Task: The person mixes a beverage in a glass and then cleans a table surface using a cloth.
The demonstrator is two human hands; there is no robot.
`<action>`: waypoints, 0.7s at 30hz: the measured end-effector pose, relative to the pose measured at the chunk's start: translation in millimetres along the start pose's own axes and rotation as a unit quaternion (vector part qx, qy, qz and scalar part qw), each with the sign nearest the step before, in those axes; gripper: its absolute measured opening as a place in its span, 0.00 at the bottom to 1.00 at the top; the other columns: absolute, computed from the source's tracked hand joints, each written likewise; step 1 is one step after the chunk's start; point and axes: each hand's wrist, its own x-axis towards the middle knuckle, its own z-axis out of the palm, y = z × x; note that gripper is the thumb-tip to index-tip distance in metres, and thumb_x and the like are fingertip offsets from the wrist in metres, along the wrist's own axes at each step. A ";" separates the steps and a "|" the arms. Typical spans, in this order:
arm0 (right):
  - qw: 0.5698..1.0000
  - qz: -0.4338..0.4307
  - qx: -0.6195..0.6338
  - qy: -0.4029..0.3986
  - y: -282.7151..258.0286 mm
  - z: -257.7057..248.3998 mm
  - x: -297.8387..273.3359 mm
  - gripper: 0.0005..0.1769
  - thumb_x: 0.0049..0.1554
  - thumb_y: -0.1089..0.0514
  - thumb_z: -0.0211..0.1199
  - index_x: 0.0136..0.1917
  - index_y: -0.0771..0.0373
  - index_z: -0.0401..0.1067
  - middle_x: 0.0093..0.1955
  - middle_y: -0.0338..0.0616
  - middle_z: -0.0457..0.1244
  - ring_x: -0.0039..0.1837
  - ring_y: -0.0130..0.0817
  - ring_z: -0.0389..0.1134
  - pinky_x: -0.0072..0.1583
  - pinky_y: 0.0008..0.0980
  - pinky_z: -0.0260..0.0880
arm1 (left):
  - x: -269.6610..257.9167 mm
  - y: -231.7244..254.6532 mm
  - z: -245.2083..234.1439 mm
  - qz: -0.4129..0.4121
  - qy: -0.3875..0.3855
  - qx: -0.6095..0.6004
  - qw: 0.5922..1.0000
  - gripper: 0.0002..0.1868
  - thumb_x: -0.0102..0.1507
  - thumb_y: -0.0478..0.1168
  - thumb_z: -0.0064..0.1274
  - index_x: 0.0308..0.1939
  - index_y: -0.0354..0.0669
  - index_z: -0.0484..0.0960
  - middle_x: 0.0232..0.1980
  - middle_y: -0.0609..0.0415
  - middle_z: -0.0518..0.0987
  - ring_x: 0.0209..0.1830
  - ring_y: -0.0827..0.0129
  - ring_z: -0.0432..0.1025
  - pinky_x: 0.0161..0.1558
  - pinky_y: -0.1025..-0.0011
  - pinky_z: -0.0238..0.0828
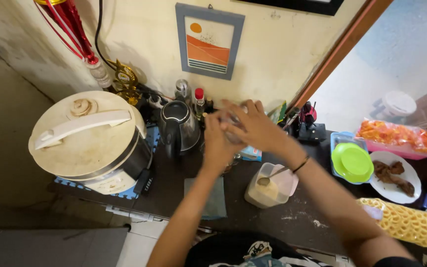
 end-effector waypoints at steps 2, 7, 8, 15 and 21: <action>0.991 0.044 0.127 -0.025 13.1 -18.2 14.0 0.27 0.61 0.47 0.60 0.72 0.48 0.65 0.72 0.63 0.57 0.64 0.63 0.59 0.60 0.53 0.64 | 16.3 -24.3 -7.9 0.006 -0.032 -0.062 0.998 0.50 0.43 0.40 0.76 0.64 0.36 0.64 0.60 0.42 0.69 0.62 0.48 0.68 0.61 0.55 0.67; 0.960 0.109 0.250 -0.058 30.6 -26.6 29.0 0.37 0.56 0.40 0.62 0.74 0.58 0.61 0.63 0.59 0.57 0.66 0.61 0.60 0.62 0.53 0.65 | 43.9 -33.8 -6.5 0.019 -0.117 -0.115 0.986 0.50 0.46 0.40 0.77 0.65 0.34 0.60 0.61 0.43 0.69 0.65 0.58 0.67 0.65 0.62 0.66; 0.969 0.135 0.203 -0.044 31.9 -19.6 29.5 0.35 0.57 0.39 0.61 0.72 0.57 0.63 0.60 0.58 0.58 0.63 0.58 0.63 0.60 0.51 0.68 | 46.9 -35.9 -0.9 0.011 -0.105 -0.141 0.984 0.51 0.46 0.40 0.76 0.66 0.34 0.59 0.62 0.43 0.69 0.65 0.56 0.68 0.66 0.61 0.66; 0.936 0.351 0.029 -0.007 20.9 16.9 35.4 0.39 0.58 0.32 0.60 0.69 0.62 0.66 0.53 0.61 0.61 0.49 0.60 0.68 0.46 0.51 0.73 | 50.7 -66.7 58.7 0.113 0.048 0.060 0.991 0.52 0.48 0.35 0.76 0.71 0.35 0.63 0.70 0.39 0.68 0.68 0.41 0.62 0.70 0.52 0.62; 0.889 0.343 0.147 -0.264 108.4 66.9 -2.5 0.53 0.54 0.16 0.58 0.63 0.70 0.69 0.61 0.67 0.65 0.58 0.59 0.72 0.58 0.48 0.75 | 71.5 -72.6 47.9 0.057 0.004 -0.068 0.996 0.57 0.46 0.42 0.79 0.71 0.32 0.59 0.62 0.38 0.65 0.65 0.47 0.64 0.68 0.56 0.64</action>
